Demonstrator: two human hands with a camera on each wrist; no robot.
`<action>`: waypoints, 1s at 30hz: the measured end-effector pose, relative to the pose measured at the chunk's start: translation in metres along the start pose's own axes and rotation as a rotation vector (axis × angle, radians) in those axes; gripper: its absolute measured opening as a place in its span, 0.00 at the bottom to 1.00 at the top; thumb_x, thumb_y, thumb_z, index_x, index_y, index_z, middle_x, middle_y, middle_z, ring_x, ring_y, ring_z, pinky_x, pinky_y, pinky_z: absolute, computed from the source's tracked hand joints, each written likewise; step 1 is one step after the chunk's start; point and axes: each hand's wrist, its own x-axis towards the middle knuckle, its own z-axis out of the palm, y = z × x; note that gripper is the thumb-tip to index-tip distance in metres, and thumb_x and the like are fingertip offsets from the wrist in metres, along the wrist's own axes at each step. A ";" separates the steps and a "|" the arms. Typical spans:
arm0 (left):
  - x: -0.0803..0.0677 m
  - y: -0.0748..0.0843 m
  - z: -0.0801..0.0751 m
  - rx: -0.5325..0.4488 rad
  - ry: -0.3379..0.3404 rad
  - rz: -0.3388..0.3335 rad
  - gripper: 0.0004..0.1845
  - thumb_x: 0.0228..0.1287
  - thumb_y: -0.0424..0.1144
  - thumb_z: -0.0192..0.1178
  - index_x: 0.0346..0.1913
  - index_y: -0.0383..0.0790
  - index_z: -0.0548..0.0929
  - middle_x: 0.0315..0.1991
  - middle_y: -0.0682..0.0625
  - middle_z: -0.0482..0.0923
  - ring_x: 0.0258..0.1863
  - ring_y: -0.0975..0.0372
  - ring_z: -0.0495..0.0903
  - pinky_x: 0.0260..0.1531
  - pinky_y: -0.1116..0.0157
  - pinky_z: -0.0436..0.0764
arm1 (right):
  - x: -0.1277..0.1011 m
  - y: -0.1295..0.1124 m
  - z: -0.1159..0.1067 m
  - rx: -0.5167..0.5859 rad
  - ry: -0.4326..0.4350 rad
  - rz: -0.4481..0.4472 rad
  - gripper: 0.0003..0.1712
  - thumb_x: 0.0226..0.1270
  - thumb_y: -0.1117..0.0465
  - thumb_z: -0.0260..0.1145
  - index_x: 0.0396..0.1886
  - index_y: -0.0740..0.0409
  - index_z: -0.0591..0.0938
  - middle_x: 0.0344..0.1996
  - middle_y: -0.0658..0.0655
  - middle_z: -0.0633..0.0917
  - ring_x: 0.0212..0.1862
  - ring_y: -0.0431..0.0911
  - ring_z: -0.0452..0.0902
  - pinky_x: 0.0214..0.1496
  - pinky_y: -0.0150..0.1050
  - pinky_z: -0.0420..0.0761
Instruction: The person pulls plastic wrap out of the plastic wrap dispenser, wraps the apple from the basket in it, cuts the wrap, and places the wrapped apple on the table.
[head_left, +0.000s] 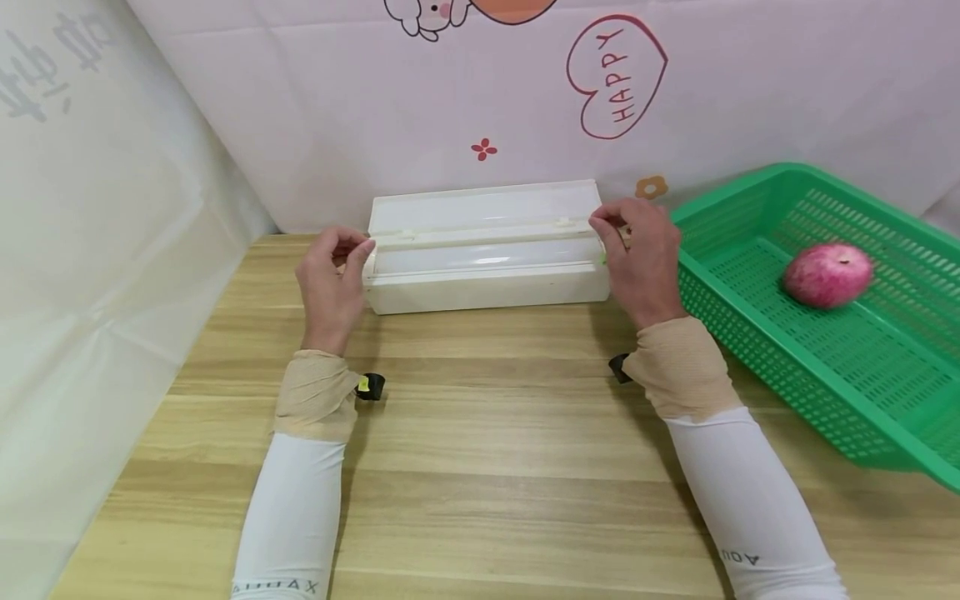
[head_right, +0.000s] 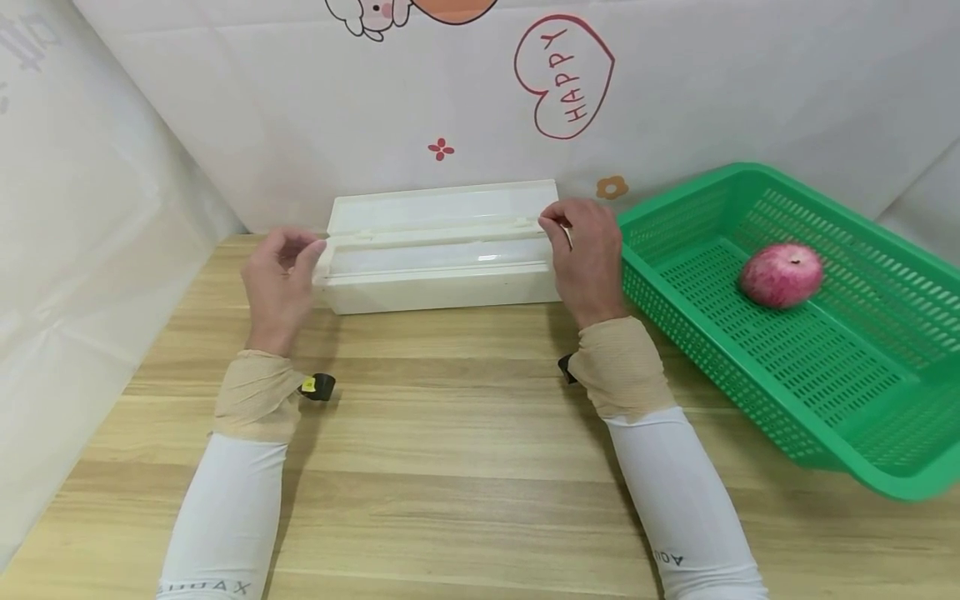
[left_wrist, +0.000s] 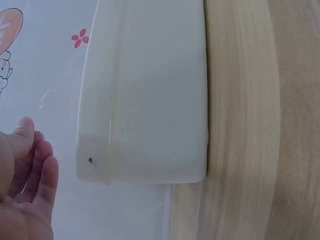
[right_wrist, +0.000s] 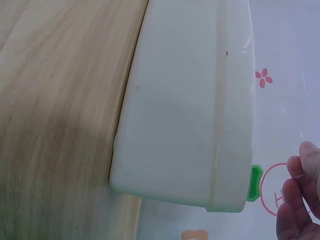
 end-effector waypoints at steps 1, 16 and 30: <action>0.000 0.001 -0.001 -0.001 0.001 0.000 0.09 0.73 0.31 0.66 0.45 0.25 0.84 0.44 0.35 0.86 0.41 0.64 0.79 0.46 0.74 0.79 | 0.000 0.000 0.000 -0.001 0.001 -0.002 0.12 0.79 0.61 0.66 0.46 0.68 0.87 0.44 0.68 0.88 0.51 0.61 0.81 0.61 0.55 0.73; 0.002 0.006 -0.004 0.006 0.028 0.034 0.09 0.73 0.31 0.66 0.44 0.24 0.84 0.41 0.34 0.85 0.40 0.67 0.78 0.44 0.76 0.78 | 0.003 -0.005 -0.004 -0.001 0.027 0.004 0.13 0.77 0.61 0.67 0.47 0.68 0.87 0.45 0.67 0.89 0.51 0.60 0.81 0.57 0.51 0.74; 0.003 0.013 -0.010 0.030 0.029 0.032 0.13 0.73 0.37 0.66 0.45 0.25 0.84 0.43 0.34 0.85 0.39 0.71 0.76 0.46 0.75 0.78 | 0.005 -0.008 -0.008 0.011 0.051 -0.027 0.12 0.77 0.61 0.67 0.46 0.68 0.88 0.42 0.67 0.89 0.49 0.61 0.80 0.56 0.49 0.72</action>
